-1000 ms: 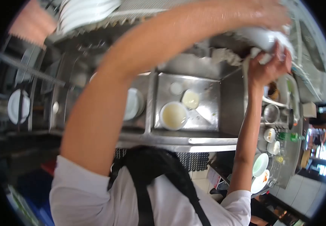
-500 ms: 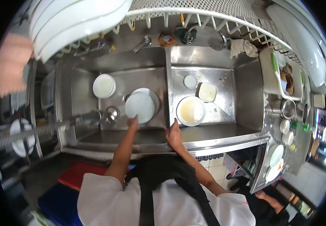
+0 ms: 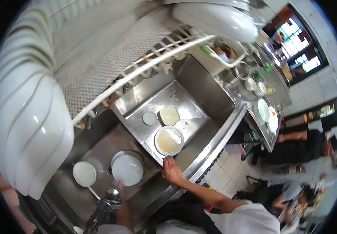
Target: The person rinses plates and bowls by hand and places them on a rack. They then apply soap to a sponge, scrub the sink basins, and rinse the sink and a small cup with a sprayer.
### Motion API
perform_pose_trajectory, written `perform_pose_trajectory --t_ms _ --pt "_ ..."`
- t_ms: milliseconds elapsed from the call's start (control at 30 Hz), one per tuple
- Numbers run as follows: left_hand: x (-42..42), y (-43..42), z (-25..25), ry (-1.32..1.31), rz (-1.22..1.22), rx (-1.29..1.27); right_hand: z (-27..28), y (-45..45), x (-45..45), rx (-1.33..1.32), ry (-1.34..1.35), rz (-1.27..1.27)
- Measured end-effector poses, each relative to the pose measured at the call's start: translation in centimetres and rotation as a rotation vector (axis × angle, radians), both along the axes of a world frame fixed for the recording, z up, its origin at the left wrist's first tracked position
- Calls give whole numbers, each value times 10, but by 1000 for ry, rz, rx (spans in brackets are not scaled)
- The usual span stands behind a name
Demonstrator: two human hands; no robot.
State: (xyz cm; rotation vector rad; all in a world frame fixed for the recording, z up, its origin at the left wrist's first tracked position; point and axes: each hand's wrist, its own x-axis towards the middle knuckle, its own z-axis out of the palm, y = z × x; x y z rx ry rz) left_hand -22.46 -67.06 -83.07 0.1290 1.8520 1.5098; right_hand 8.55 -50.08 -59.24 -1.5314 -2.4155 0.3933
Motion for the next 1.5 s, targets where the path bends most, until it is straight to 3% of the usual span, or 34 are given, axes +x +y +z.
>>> perform_pose_trajectory --t_ms 133,200,233,300,333,400,467,533,567,667,700,733,800,900,967,1033,1100,1167,1200,1267,1333,1367,1433,1500 --pt "-5 15 18 576 -200 186 28 -7 -18 105 -69 112" --pt "-9 24 27 852 -265 352 8 -12 -53 -19 317 319" --pt "-13 25 31 978 -289 446 -4 -18 -71 -22 334 305" --pt "-20 20 45 1151 -343 499 -28 -25 -99 -395 463 156" --pt "-21 16 56 1212 -376 473 -32 -23 -104 -399 486 153" --pt "-21 -2 83 1377 -506 151 -45 -15 -108 -425 251 360" --pt "-24 -20 106 1516 -627 -190 -71 -17 -116 -392 443 401" --pt "-21 -49 131 1607 -729 -568 -70 -7 -114 -486 551 840" --pt "-14 -53 146 1213 -579 -264 -55 -14 -115 -452 432 888" --pt "-20 -82 139 1121 -631 -476 -59 -41 -127 -305 337 1005" --pt "-17 -82 158 976 -719 -471 -54 -46 -128 -289 334 1030" --pt "-10 -79 170 975 -726 -458 -48 -44 -130 -284 326 1019" --pt "15 -82 189 930 -592 -158 -33 -46 -135 133 423 1202" --pt "39 -77 207 912 -536 -317 -11 -39 -137 278 502 1244" --pt "48 -71 222 966 -454 -270 17 -33 -136 315 522 1282" --pt "61 -59 236 1017 -378 -190 57 -18 -107 389 549 1174" --pt "80 -43 261 931 -524 -247 91 -14 -70 433 504 1102" --pt "125 -9 334 791 -512 43 138 -6 -27 493 430 1007" --pt "136 -4 345 859 -565 91 166 0 -6 474 405 961" --pt "158 14 387 888 -616 163 190 13 33 458 403 910" --pt "178 49 450 816 -802 291 206 27 73 269 469 677" --pt "189 71 486 763 -747 373 210 35 93 276 534 577" --pt "191 115 516 1008 -683 489 222 46 133 299 637 383" --pt "208 174 583 1241 -589 517 243 58 169 375 697 163"
